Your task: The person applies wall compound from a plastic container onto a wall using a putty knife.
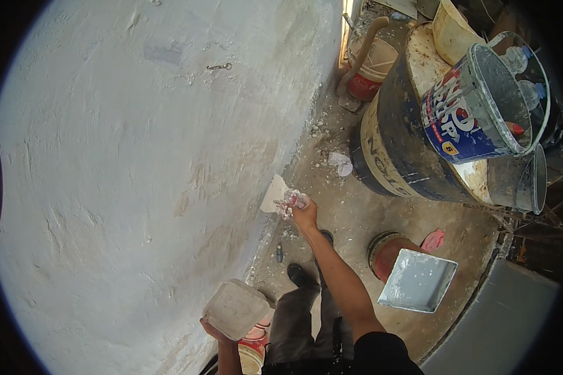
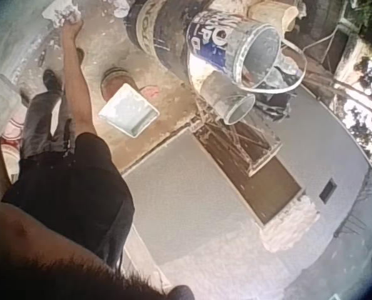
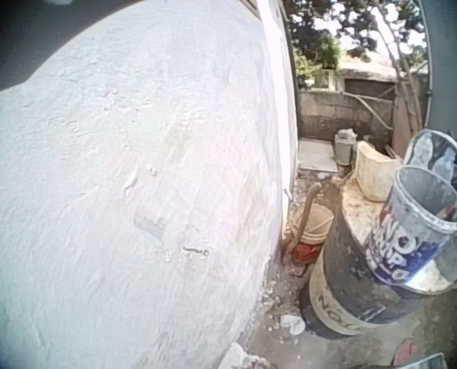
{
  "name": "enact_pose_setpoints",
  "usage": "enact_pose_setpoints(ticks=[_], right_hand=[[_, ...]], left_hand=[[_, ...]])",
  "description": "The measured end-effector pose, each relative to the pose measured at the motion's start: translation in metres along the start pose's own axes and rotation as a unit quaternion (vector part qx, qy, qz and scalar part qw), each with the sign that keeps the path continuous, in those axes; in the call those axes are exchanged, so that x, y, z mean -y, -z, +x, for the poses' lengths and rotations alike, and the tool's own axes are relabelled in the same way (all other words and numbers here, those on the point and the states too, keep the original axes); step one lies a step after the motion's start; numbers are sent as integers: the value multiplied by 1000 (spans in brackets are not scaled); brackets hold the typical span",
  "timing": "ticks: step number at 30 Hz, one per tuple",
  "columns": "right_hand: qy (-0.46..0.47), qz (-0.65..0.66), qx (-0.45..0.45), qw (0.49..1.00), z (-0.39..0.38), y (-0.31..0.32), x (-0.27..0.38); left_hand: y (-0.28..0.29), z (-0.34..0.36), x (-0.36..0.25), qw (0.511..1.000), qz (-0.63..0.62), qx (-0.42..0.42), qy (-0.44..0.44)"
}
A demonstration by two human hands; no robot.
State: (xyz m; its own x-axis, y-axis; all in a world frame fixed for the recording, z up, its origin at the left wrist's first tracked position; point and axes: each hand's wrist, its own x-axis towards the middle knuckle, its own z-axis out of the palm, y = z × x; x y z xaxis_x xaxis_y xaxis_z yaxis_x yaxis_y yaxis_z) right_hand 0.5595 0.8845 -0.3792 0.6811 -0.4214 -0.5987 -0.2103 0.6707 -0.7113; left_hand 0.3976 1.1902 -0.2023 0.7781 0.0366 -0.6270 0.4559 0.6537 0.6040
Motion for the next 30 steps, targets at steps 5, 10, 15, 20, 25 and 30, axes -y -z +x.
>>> enact_pose_setpoints(ticks=[5, 10, 15, 20, 25, 30], right_hand=[[-39, 20, 43, 998, 24, -14, -9], [-46, 48, 95, 993, 10, -33, 22], [1, 43, 125, 991, -1, -41, 35], [39, 24, 137, 989, -35, -63, 58], [37, 35, 139, 989, -73, -90, 97], [35, 58, 160, 985, -108, -109, 125]], left_hand=[[-2, 0, 4, 1000, 21, 9, -12], [-2, 1, 5, 1000, -5, 1, 5], [14, 4, 11, 1000, -25, 5, 0], [2, -2, 7, 999, -23, 30, -10], [9, -8, 3, 1000, -23, -12, -17], [13, -12, -5, 998, -62, 20, -16]])
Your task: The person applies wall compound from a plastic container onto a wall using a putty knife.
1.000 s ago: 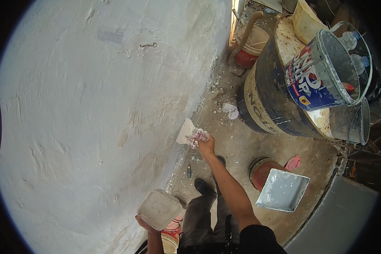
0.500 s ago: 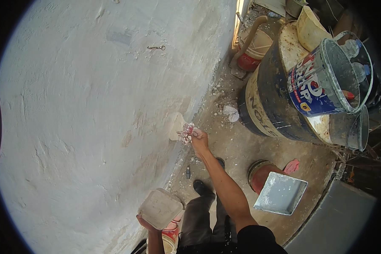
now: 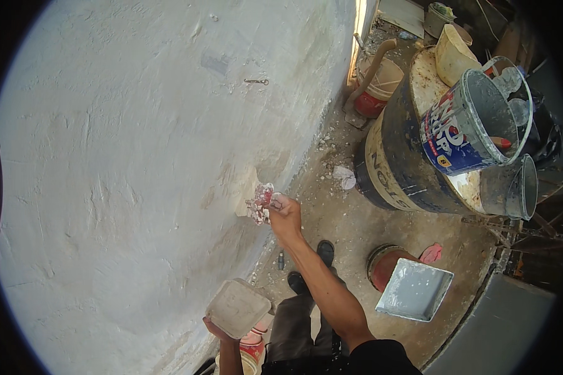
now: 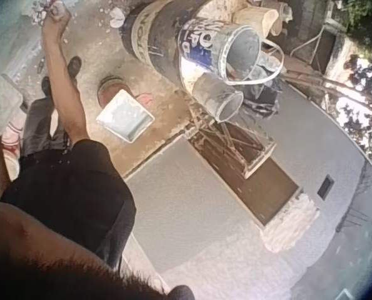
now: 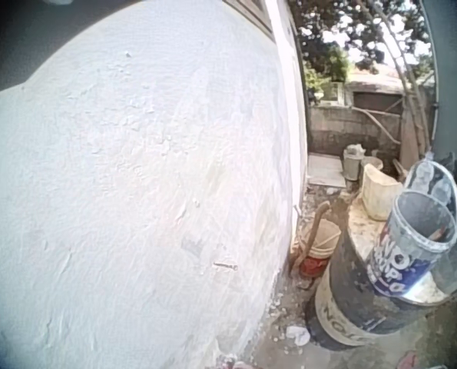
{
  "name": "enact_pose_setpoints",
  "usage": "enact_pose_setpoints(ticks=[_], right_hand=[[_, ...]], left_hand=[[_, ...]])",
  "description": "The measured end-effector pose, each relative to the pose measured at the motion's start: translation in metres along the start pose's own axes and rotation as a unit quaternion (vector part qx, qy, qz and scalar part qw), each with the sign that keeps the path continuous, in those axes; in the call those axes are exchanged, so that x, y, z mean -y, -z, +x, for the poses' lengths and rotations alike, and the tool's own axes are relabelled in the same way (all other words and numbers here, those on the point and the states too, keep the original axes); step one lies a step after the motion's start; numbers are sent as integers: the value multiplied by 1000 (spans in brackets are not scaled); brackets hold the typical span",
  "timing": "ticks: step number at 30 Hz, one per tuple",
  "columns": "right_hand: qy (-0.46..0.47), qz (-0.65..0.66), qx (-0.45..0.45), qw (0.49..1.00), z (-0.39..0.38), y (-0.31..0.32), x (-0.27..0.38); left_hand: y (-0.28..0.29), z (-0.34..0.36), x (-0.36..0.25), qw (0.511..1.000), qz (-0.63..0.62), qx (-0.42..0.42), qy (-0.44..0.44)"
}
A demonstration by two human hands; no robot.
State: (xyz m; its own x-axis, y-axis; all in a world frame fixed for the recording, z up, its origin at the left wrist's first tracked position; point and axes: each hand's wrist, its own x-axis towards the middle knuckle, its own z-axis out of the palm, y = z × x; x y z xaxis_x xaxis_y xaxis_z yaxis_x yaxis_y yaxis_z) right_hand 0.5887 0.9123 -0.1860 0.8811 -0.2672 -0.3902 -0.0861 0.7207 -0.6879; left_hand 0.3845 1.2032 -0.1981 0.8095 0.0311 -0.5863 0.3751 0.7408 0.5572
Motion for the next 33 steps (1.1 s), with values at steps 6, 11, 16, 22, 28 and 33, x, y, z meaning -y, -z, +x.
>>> enact_pose_setpoints(ticks=[6, 11, 16, 22, 28, 33], right_hand=[[79, -42, 22, 996, -24, -36, 27], [153, -304, 55, 939, -79, -99, 84], [167, -238, -18, 957, -97, -72, 69], [99, -89, -149, 980, -4, 78, -21], [48, -126, -250, 959, 133, 178, -105], [27, -196, -174, 965, 168, 168, -110]], left_hand=[[-2, -2, -6, 1000, 16, 15, -2], [-2, -5, -10, 1000, 23, -12, 2], [16, -2, -9, 998, 56, -6, 18], [9, 1, -6, 996, 71, 1, 46], [9, 10, 5, 995, 96, -22, 30], [-12, 12, 5, 993, 98, -70, 13]])
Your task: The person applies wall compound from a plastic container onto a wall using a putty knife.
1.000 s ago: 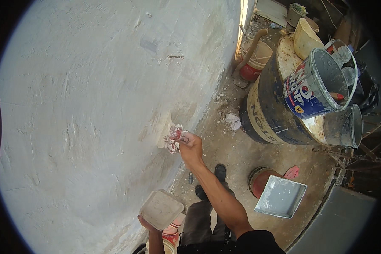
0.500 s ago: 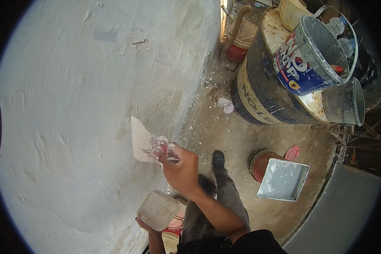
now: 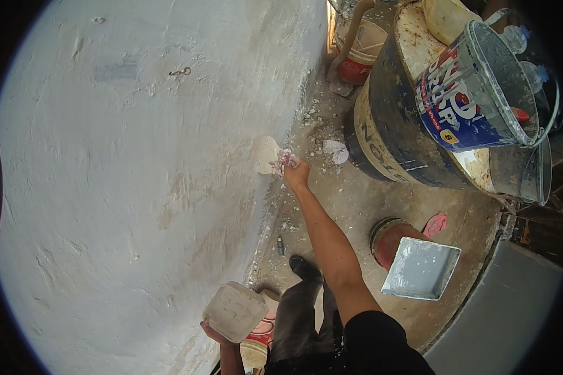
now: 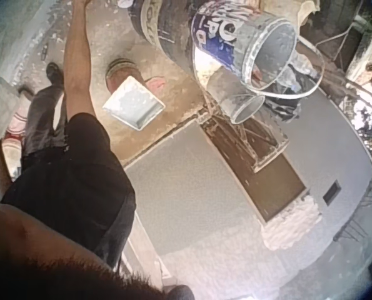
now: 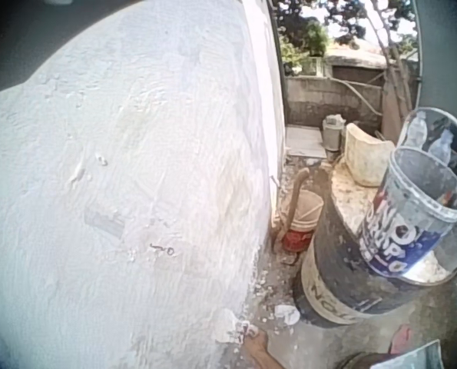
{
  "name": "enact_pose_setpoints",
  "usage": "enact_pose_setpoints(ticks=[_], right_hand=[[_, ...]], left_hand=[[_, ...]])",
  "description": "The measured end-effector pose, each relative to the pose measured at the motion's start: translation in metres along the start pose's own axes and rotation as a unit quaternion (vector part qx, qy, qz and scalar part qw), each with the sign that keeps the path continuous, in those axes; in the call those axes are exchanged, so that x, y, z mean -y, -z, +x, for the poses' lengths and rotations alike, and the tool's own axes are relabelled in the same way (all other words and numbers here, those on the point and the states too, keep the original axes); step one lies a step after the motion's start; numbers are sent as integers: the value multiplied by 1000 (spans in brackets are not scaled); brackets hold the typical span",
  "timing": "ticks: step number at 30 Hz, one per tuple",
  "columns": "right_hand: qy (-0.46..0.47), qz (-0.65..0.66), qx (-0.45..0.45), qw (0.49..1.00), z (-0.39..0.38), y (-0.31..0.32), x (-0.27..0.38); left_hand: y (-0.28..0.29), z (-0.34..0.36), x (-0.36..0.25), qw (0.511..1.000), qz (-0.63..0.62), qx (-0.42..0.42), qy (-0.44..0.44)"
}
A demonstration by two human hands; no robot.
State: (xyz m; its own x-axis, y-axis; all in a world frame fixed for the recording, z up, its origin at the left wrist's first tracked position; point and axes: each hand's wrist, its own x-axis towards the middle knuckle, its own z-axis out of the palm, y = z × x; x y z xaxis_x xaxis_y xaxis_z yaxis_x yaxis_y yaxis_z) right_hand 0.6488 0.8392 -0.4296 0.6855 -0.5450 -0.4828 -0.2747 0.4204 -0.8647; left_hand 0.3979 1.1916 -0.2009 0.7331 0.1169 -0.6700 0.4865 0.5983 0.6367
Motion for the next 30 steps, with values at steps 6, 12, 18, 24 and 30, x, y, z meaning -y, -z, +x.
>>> enact_pose_setpoints(ticks=[6, 12, 18, 24, 30], right_hand=[[1, 161, 64, 985, -26, -10, 33], [13, 159, 83, 984, -50, -16, 64], [43, 118, 112, 986, -86, -35, 118], [134, 37, 120, 983, -168, -63, 185], [169, -4, 71, 983, -236, -33, 222]], left_hand=[[-25, 5, 8, 1000, -16, -3, 11], [-39, 11, 13, 998, -58, 19, 20], [-42, 7, 14, 999, -43, 27, 20], [-26, 3, 13, 1000, -4, 14, 16], [-41, 17, 1, 988, -50, 116, 88]])
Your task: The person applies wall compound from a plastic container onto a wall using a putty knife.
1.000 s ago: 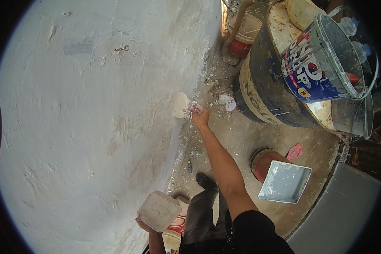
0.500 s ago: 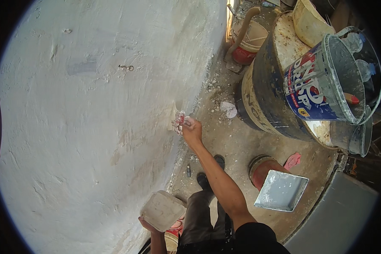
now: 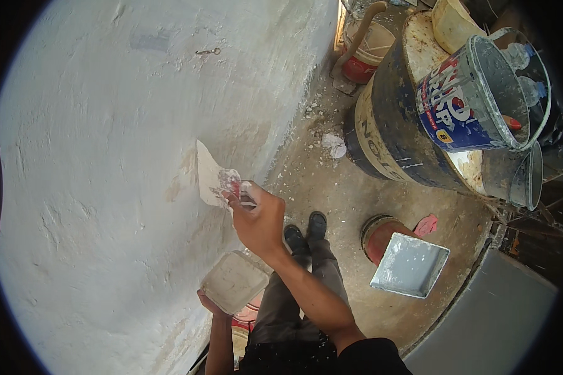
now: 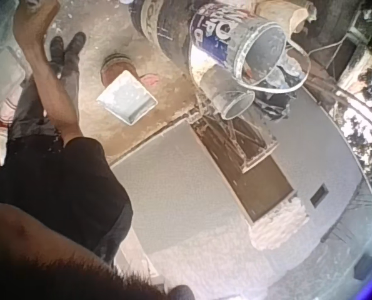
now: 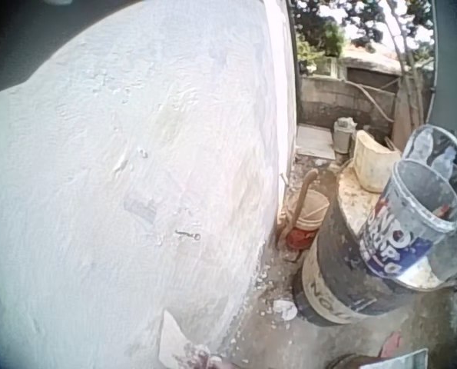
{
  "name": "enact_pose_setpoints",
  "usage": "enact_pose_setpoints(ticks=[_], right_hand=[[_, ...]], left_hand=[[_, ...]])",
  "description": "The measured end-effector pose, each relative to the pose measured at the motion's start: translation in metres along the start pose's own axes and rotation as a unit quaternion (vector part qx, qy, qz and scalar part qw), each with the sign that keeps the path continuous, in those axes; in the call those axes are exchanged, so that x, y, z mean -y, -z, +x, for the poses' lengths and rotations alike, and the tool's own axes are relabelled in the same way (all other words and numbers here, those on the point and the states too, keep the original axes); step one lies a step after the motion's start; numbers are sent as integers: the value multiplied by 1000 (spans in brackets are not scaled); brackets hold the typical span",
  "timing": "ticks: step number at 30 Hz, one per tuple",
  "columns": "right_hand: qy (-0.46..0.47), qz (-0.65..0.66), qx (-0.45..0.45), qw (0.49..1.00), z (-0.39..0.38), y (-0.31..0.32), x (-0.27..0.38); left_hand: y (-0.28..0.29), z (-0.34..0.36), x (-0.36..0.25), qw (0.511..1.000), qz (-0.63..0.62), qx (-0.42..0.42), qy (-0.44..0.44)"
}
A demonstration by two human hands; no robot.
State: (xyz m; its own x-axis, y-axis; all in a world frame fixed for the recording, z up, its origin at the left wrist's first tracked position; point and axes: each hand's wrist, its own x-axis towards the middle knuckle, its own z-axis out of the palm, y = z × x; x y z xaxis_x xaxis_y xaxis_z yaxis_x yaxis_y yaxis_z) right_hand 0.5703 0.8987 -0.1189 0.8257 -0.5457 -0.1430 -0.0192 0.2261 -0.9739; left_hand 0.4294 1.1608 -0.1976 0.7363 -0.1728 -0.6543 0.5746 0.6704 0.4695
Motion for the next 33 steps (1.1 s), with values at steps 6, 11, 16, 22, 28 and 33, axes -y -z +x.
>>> enact_pose_setpoints(ticks=[6, 11, 16, 22, 28, 33], right_hand=[[-96, 26, -84, 991, -71, 97, -3], [-161, -57, -91, 981, -146, 127, -8], [-177, -84, -117, 974, -178, 99, -20], [-172, -141, -179, 958, -183, 85, -40], [-180, -120, -188, 958, -185, 77, -51], [-186, -117, -163, 962, -188, 73, -55]], left_hand=[[7, 45, 10, 999, -33, -10, -17], [-26, 56, 34, 1000, -30, 4, -6], [-39, 60, 54, 999, -28, 9, -23], [-48, 52, 67, 997, -24, 63, -31], [-49, 48, 67, 993, -27, 108, -25], [-51, 50, 67, 994, -24, 107, -14]])
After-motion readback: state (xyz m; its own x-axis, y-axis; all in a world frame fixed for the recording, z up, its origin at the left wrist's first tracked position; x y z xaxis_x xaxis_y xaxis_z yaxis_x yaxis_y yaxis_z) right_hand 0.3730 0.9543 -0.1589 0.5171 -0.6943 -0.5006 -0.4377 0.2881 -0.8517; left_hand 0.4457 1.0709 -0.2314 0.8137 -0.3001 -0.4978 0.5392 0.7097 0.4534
